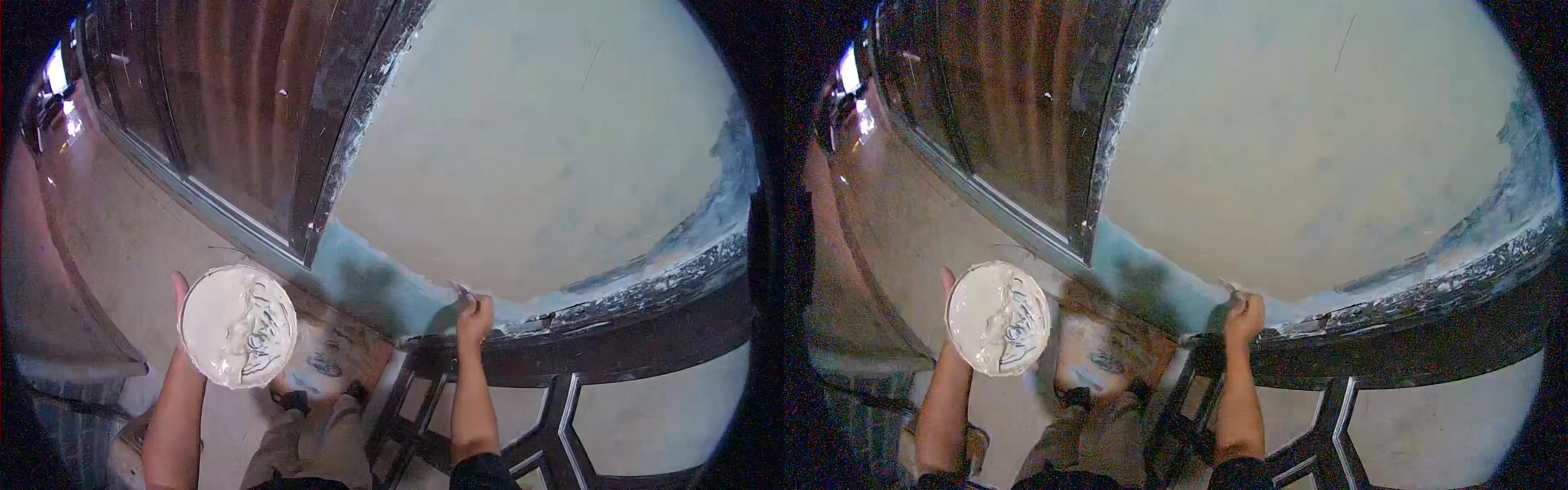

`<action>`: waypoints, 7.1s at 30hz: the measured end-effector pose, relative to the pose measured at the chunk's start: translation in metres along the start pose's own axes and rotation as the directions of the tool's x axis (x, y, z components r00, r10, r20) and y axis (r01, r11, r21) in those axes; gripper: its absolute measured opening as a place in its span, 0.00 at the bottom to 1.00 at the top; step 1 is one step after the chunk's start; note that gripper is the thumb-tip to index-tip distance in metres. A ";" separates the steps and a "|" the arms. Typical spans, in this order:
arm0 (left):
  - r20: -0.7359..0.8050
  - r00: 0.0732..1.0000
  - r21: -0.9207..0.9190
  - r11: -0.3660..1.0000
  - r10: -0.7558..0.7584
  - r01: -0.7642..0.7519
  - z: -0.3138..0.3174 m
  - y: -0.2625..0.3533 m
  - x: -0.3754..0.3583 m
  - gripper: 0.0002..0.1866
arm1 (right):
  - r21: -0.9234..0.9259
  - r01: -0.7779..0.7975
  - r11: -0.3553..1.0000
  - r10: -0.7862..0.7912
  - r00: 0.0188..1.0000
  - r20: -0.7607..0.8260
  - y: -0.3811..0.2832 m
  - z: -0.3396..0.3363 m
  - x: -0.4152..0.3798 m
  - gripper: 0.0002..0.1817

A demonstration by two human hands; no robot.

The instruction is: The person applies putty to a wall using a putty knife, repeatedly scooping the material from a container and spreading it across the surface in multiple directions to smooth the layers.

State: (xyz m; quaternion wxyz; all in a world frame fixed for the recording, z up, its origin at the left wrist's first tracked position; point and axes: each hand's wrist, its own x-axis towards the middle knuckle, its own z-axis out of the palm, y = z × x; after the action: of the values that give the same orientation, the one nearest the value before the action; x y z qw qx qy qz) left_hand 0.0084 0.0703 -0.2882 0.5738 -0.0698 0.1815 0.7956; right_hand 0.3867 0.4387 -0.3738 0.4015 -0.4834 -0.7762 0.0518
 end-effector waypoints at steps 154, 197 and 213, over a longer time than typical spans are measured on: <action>0.760 0.611 0.067 0.908 0.221 -0.413 0.265 -0.092 -0.188 0.57 | -0.436 0.806 0.399 -0.916 0.327 -0.233 -0.333 -0.476 0.275 0.28; 0.695 0.635 -0.098 0.920 0.336 -0.380 0.274 -0.116 -0.190 0.66 | -0.411 0.729 0.547 -0.831 0.413 -0.373 -0.335 -0.465 0.282 0.31; 0.814 0.575 0.154 0.925 0.081 -0.348 0.294 -0.101 -0.198 0.64 | -0.014 0.994 0.108 -0.984 0.109 0.139 -0.411 -0.477 0.112 0.12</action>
State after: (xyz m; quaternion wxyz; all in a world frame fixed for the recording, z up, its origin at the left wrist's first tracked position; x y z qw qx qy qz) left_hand 0.1976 0.0304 0.0256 0.4955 0.4006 0.0318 0.7701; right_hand 0.3930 0.1636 0.2033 0.2712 0.1396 -0.9200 -0.2463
